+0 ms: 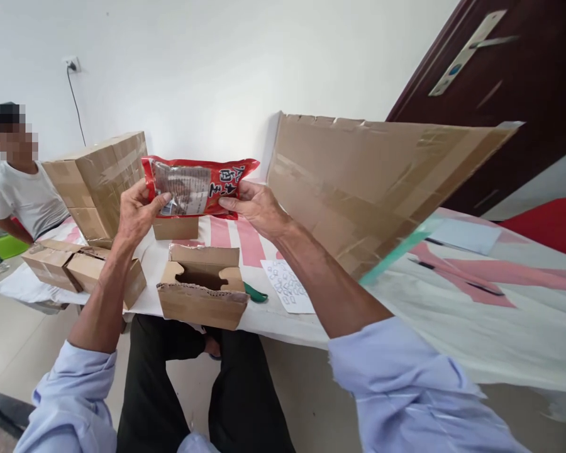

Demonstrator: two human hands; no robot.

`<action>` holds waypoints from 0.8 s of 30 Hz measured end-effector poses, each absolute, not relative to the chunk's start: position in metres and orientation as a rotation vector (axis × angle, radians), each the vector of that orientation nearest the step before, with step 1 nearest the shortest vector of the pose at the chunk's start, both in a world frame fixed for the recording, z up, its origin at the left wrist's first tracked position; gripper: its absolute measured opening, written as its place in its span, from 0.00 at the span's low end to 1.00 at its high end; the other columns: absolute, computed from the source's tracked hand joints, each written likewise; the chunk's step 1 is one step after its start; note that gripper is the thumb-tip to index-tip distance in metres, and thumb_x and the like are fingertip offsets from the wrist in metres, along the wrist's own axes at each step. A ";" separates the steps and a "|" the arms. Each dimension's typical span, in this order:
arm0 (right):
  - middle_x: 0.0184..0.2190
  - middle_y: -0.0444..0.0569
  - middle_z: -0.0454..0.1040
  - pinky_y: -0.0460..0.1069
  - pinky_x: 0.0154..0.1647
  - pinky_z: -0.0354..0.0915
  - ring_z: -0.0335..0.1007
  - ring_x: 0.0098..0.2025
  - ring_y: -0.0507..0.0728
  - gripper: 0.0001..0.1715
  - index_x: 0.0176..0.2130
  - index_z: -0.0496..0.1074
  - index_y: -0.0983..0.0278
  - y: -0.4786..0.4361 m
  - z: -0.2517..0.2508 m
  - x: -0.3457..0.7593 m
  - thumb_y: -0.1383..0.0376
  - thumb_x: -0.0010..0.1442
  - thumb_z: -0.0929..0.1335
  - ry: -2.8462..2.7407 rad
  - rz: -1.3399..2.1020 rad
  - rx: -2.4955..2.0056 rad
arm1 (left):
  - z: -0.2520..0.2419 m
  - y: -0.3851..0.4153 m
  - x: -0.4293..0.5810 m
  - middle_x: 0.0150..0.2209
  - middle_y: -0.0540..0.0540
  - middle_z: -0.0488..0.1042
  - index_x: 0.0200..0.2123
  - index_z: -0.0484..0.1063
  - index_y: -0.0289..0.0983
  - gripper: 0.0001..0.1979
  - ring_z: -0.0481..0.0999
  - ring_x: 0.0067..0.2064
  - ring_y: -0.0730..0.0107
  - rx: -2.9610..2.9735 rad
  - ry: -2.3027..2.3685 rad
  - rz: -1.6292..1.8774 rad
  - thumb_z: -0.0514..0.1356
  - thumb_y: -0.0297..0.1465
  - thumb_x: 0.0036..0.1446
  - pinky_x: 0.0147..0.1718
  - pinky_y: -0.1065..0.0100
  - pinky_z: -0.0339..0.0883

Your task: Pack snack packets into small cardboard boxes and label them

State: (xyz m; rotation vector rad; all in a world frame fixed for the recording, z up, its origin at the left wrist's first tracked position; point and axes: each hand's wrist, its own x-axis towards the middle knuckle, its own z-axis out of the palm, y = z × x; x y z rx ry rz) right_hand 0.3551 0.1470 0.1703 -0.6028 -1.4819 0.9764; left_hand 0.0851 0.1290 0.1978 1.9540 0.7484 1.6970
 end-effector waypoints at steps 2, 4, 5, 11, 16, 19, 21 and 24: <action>0.43 0.48 0.86 0.61 0.56 0.79 0.83 0.45 0.61 0.25 0.40 0.80 0.62 0.156 0.158 0.364 0.52 0.47 0.83 -1.445 0.942 -0.665 | 0.183 0.130 0.087 0.41 0.45 0.84 0.51 0.82 0.37 0.22 0.82 0.37 0.67 1.950 0.879 1.692 0.73 0.42 0.57 0.40 0.65 0.78; 0.38 0.47 0.85 0.60 0.52 0.79 0.82 0.40 0.59 0.23 0.38 0.80 0.62 0.168 0.133 0.373 0.54 0.45 0.83 -1.367 0.930 -0.772 | 0.158 0.130 0.085 0.43 0.43 0.85 0.50 0.82 0.37 0.20 0.83 0.39 0.65 1.966 1.114 1.615 0.72 0.39 0.56 0.40 0.65 0.77; 0.37 0.47 0.85 0.60 0.51 0.79 0.81 0.38 0.59 0.24 0.37 0.80 0.63 0.174 0.118 0.377 0.54 0.44 0.83 -1.324 0.947 -0.831 | 0.144 0.130 0.083 0.44 0.42 0.85 0.47 0.83 0.37 0.17 0.83 0.40 0.65 1.973 1.225 1.559 0.71 0.38 0.55 0.40 0.65 0.77; 0.31 0.48 0.84 0.60 0.47 0.79 0.80 0.34 0.60 0.29 0.33 0.78 0.64 0.203 0.030 0.365 0.53 0.34 0.84 -1.214 1.133 -1.060 | 0.073 0.127 0.068 0.40 0.42 0.85 0.37 0.85 0.38 0.11 0.83 0.40 0.60 1.888 1.455 1.378 0.70 0.37 0.53 0.40 0.62 0.76; 0.38 0.50 0.86 0.59 0.52 0.79 0.82 0.43 0.62 0.26 0.37 0.80 0.63 0.241 0.023 0.319 0.52 0.43 0.83 -1.273 1.185 -1.058 | 0.055 0.132 0.060 0.44 0.40 0.86 0.40 0.85 0.38 0.16 0.84 0.46 0.53 1.790 1.497 1.337 0.71 0.44 0.55 0.44 0.58 0.78; 0.49 0.55 0.86 0.58 0.60 0.75 0.80 0.55 0.63 0.24 0.42 0.80 0.63 0.257 0.031 0.309 0.54 0.49 0.82 -1.284 1.157 -1.081 | 0.049 0.119 0.054 0.51 0.37 0.85 0.49 0.84 0.38 0.26 0.83 0.53 0.50 1.705 1.490 1.362 0.66 0.53 0.61 0.48 0.56 0.79; 0.51 0.57 0.84 0.59 0.61 0.74 0.79 0.56 0.63 0.23 0.42 0.80 0.63 0.252 0.033 0.318 0.54 0.51 0.82 -1.285 1.153 -1.119 | 0.041 0.098 0.047 0.55 0.36 0.84 0.53 0.82 0.39 0.31 0.82 0.57 0.48 1.564 1.471 1.407 0.63 0.58 0.62 0.51 0.55 0.79; 0.45 0.59 0.85 0.59 0.54 0.77 0.83 0.48 0.63 0.27 0.38 0.81 0.65 0.219 0.031 0.349 0.45 0.56 0.80 -1.348 1.271 -1.147 | 0.022 0.048 0.037 0.58 0.37 0.81 0.55 0.79 0.40 0.31 0.80 0.61 0.48 1.344 1.486 1.460 0.63 0.59 0.63 0.53 0.54 0.80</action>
